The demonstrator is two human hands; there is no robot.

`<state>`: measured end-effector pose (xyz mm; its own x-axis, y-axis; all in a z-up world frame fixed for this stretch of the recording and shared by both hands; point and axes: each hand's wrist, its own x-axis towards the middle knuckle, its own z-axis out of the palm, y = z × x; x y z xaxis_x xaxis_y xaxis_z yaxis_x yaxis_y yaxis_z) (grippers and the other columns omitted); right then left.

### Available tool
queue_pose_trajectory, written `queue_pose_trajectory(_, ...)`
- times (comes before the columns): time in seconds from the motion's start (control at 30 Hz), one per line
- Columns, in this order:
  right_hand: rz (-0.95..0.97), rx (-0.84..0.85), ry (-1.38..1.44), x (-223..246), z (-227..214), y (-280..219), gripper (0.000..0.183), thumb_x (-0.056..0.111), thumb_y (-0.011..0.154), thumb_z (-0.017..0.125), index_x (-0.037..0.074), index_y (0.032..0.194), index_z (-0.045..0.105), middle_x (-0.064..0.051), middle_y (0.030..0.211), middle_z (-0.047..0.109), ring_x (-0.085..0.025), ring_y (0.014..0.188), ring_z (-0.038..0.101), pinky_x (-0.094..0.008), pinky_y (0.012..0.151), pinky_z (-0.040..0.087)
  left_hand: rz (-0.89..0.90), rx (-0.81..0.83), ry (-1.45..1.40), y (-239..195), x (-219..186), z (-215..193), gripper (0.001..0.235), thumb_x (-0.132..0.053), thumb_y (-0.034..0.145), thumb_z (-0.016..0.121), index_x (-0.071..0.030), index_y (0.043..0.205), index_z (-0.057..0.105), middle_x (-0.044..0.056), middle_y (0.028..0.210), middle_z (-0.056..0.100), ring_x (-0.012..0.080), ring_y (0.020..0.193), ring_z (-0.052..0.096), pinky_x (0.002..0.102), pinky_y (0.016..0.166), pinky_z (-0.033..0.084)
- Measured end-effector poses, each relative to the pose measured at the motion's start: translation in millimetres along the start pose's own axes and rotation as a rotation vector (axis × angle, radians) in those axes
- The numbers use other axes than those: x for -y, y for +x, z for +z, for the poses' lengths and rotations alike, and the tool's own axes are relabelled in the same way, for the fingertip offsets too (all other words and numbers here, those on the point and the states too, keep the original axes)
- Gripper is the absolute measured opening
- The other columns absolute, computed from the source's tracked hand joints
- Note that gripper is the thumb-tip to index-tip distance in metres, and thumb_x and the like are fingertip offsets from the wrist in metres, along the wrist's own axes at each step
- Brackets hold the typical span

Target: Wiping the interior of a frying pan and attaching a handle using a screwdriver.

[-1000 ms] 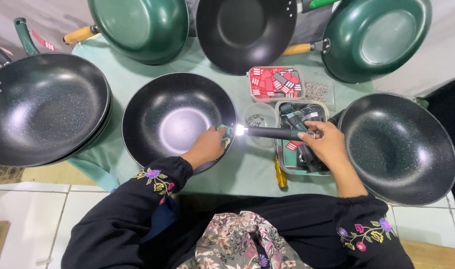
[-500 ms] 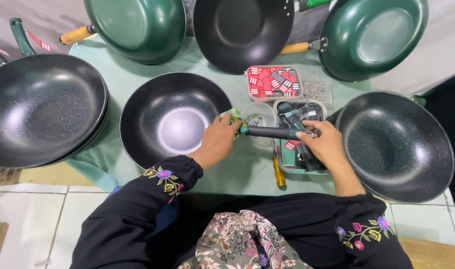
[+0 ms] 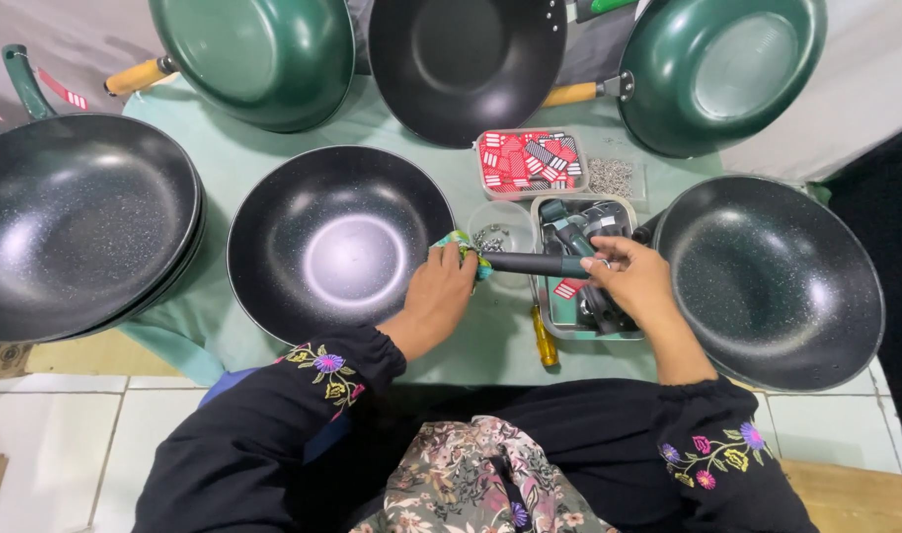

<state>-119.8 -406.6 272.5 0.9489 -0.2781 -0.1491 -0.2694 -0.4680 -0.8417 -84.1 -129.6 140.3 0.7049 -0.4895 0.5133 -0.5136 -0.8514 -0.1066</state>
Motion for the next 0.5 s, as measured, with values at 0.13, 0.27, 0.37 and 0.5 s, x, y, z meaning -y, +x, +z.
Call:
queue_pose_trajectory(0.13, -0.013, -0.03, 0.01, -2, 0, 1, 0.027, 0.003, 0.092, 0.071, 0.005, 0.119, 0.074, -0.023, 0.103, 0.068, -0.029, 0.083, 0.074, -0.034, 0.064, 0.066, 0.011, -0.016, -0.054, 5, 2, -15, 0.046, -0.022, 0.076, 0.086, -0.008, 0.116, 0.068, 0.01, 0.093, 0.054, 0.0287, 0.086, 0.065, 0.029, 0.057, 0.055)
queue_pose_trajectory(0.27, 0.014, -0.048, 0.057, 2, 1, -1, 0.024, 0.003, 0.094, 0.067, 0.005, 0.117, 0.075, -0.024, 0.101, 0.069, -0.031, 0.082, 0.074, -0.036, 0.064, 0.067, 0.037, -0.101, -0.048, 11, 0, -20, 0.041, -0.018, 0.078, 0.084, -0.012, 0.116, 0.069, 0.01, 0.092, 0.054, 0.0294, 0.088, 0.063, 0.032, 0.058, 0.052)
queue_pose_trajectory(0.37, 0.016, -0.045, 0.087, 4, 1, -2, 0.024, 0.002, 0.096, 0.063, 0.003, 0.117, 0.074, -0.026, 0.102, 0.068, -0.033, 0.082, 0.074, -0.037, 0.066, 0.067, 0.049, -0.126, -0.078, 15, -4, -27, 0.039, -0.016, 0.078, 0.083, -0.011, 0.115, 0.07, 0.011, 0.093, 0.055, 0.0292, 0.087, 0.062, 0.033, 0.059, 0.052)
queue_pose_trajectory(0.5, 0.016, -0.029, 0.106, 10, 0, -6, 0.025, 0.0, 0.097, 0.059, -0.001, 0.119, 0.072, -0.029, 0.103, 0.067, -0.035, 0.082, 0.074, -0.039, 0.067, 0.067, 0.091, -0.176, -0.131, 22, -10, -23, 0.033, -0.014, 0.081, 0.079, -0.013, 0.113, 0.071, 0.012, 0.095, 0.054, 0.0304, 0.086, 0.061, 0.035, 0.06, 0.052)
